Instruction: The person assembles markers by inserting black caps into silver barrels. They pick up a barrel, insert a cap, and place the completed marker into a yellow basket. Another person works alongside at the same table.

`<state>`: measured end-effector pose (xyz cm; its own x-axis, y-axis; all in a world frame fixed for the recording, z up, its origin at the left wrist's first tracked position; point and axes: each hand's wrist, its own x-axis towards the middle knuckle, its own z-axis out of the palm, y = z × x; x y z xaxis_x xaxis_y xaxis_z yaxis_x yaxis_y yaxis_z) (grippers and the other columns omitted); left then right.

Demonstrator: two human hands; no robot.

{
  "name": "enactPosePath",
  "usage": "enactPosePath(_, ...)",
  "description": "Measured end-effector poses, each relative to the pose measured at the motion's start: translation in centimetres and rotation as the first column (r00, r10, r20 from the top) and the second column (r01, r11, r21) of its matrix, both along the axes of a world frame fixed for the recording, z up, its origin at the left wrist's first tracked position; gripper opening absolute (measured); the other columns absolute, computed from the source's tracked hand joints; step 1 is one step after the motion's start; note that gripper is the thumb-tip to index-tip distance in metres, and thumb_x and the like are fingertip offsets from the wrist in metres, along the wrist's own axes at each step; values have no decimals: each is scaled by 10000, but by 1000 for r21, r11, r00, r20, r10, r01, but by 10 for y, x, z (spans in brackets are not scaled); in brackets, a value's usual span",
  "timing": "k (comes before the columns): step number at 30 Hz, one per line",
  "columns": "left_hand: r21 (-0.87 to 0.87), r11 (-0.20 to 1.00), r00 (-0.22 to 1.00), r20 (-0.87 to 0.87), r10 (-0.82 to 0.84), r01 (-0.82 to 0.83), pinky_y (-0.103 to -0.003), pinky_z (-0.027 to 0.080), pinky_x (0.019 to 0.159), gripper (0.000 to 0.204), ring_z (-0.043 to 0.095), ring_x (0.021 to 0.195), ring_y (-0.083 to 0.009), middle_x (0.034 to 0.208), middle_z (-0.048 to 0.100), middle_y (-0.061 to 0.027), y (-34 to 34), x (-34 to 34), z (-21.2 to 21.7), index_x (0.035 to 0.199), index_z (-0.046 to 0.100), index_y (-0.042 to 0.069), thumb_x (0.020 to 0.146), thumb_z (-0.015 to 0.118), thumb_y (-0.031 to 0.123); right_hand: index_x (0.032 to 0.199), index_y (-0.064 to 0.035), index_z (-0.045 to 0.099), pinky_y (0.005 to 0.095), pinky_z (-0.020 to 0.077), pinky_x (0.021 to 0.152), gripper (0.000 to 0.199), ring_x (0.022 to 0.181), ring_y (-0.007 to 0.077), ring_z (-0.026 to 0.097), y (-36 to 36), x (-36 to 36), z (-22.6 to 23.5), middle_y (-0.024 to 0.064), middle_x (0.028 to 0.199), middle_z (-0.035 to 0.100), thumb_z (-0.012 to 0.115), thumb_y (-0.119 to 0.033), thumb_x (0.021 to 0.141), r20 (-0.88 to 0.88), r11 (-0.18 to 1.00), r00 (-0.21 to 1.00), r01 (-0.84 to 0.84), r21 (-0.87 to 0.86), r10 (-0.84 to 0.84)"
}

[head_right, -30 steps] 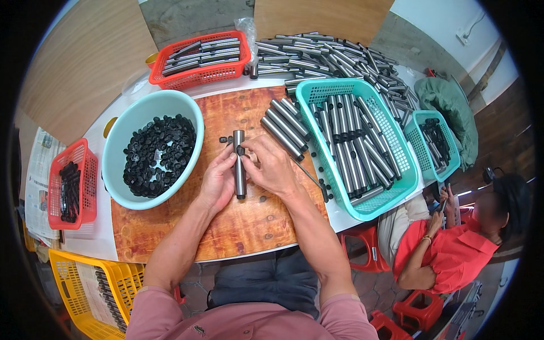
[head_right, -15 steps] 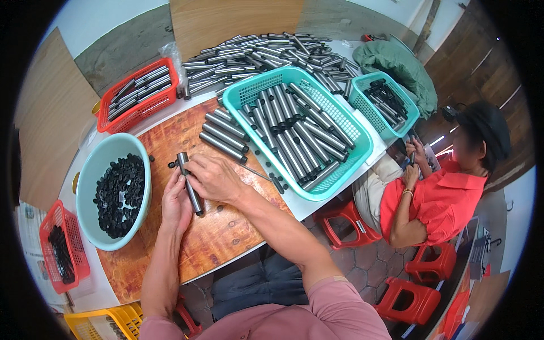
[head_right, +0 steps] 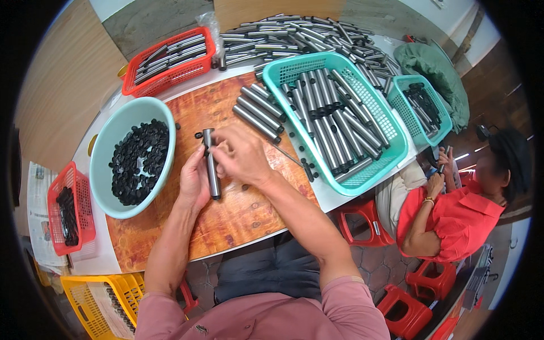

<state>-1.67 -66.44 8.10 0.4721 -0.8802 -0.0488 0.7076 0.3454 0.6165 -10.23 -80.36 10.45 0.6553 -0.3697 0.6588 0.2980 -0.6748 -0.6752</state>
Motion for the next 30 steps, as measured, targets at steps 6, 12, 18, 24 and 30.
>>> enactPosePath(6, 152, 987, 998, -28, -56, 59, -305, 483, 607, 326, 579, 666, -179, 876, 604, -65, 2, -9, 3, 1147, 553, 83, 1076, 456, 386, 1245, 15, 640, 251, 515, 696, 360, 799, 96, 646, -12, 6, -12, 65, 932, 713, 734, -133, 930, -159, 726, 936, -129, 676, 314)
enactPosePath(12, 269, 957, 994, 1, -112, 107, -309, 487, 595, 369, 587, 659, -186, 852, 599, -62, 1, -8, 18, 1112, 541, 85, 1084, 444, 440, 1268, 39, 602, 226, 488, 632, 415, 788, 79, 635, -14, 4, -8, 44, 908, 704, 735, -155, 926, -137, 640, 930, -122, 759, 340)
enactPosePath(18, 284, 951, 991, 31, -134, 120, -297, 487, 566, 395, 602, 644, -179, 832, 600, -64, 4, -7, 15, 1163, 565, 56, 1090, 444, 424, 1283, 36, 565, 230, 479, 642, 444, 756, 81, 621, -16, 2, -5, 20, 865, 670, 738, -169, 930, -189, 602, 889, -114, 790, 416)
enactPosePath(24, 269, 960, 990, 94, -103, 75, -274, 475, 530, 433, 589, 604, -166, 817, 600, -62, 3, -10, 17, 1165, 580, 27, 1091, 440, 430, 1278, 31, 571, 224, 468, 645, 412, 726, 77, 600, -17, 4, -8, 7, 856, 661, 724, -156, 944, -137, 612, 899, -165, 774, 416)
enactPosePath(30, 252, 958, 989, 23, -148, 138, -252, 491, 529, 421, 605, 603, -146, 803, 618, -61, 6, -5, 18, 1144, 599, 24, 1089, 460, 418, 1274, 31, 574, 225, 474, 653, 384, 740, 66, 595, -16, 1, -6, 3, 864, 664, 707, -131, 953, -129, 587, 888, -177, 790, 441)
